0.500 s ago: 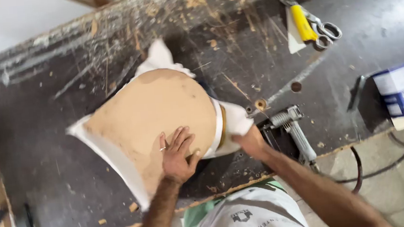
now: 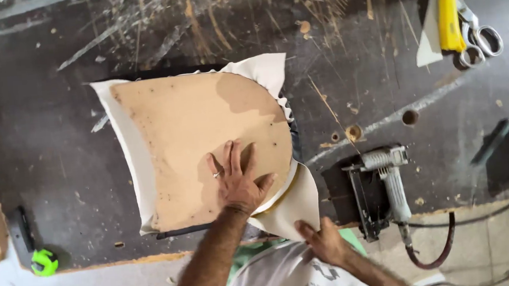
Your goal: Stapling material to a wooden furniture component and trimming the excess with a utility knife
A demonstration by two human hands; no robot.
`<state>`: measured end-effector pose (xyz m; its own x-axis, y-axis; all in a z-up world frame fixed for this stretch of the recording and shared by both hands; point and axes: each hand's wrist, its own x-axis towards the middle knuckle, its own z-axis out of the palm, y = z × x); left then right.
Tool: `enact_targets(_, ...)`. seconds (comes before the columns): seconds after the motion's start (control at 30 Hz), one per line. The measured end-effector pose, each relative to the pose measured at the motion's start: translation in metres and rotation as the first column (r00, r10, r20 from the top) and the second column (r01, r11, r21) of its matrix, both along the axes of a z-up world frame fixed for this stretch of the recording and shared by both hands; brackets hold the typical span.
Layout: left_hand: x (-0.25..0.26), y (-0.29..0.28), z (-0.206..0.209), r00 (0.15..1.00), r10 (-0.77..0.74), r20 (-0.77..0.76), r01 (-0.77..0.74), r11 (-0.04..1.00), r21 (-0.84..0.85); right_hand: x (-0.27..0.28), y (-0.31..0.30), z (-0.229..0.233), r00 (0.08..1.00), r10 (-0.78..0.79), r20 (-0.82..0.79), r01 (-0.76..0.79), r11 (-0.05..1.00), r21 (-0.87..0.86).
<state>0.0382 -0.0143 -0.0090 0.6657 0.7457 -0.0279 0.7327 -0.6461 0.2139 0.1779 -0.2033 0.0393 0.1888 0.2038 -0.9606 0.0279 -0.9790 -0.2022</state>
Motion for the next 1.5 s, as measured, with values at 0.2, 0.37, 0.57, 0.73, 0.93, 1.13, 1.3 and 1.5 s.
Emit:
enact_targets(0.2, -0.003, 0.003, -0.01, 0.994, -0.001, 0.105, 0.0, 1.0, 0.006, -0.005, 0.074, 0.014, 0.995, 0.087, -0.049, -0.057, 0.898, 0.436)
enact_targets(0.37, -0.015, 0.009, -0.023, 0.948, -0.02, 0.316, -0.019, 0.993, 0.119, -0.021, 0.107, -0.084, 0.996, -0.015, -0.086, 0.039, 0.959, 0.281)
enact_targets(0.57, -0.028, 0.011, 0.004, 0.889, -0.041, 0.456, 0.078, 0.995, -0.064, -0.02, 0.152, -0.087, 0.96, -0.206, -0.19, 0.222, 0.973, 0.068)
enact_targets(0.73, -0.029, 0.005, 0.013, 0.971, -0.238, 0.006, 0.237, 0.963, -0.128, -0.014, 0.147, -0.059, 0.862, -0.307, -0.403, 0.317, 0.948, -0.043)
enact_targets(0.93, -0.02, 0.011, 0.034, 0.945, -0.272, -0.183, 0.227, 0.946, -0.233, 0.078, 0.025, -0.009, 0.847, -0.286, 0.449, -0.072, 0.775, 0.628)
enact_targets(1.13, -0.023, 0.009, 0.016, 0.941, -0.322, -0.104, 0.295, 0.931, -0.214, 0.158, -0.086, -0.064, 0.69, 0.031, 0.723, -0.176, 0.976, 0.126)
enact_targets(1.3, -0.032, 0.004, -0.007, 0.954, -0.3, 0.017, 0.3, 0.953, -0.033, 0.119, -0.079, -0.016, 0.881, -0.114, 0.459, -0.086, 0.916, 0.393)
enact_targets(1.5, -0.033, 0.003, -0.004, 0.946, -0.315, 0.078, 0.318, 0.948, -0.02, 0.01, -0.08, -0.032, 0.364, -0.682, -0.635, 0.931, 0.289, 0.223)
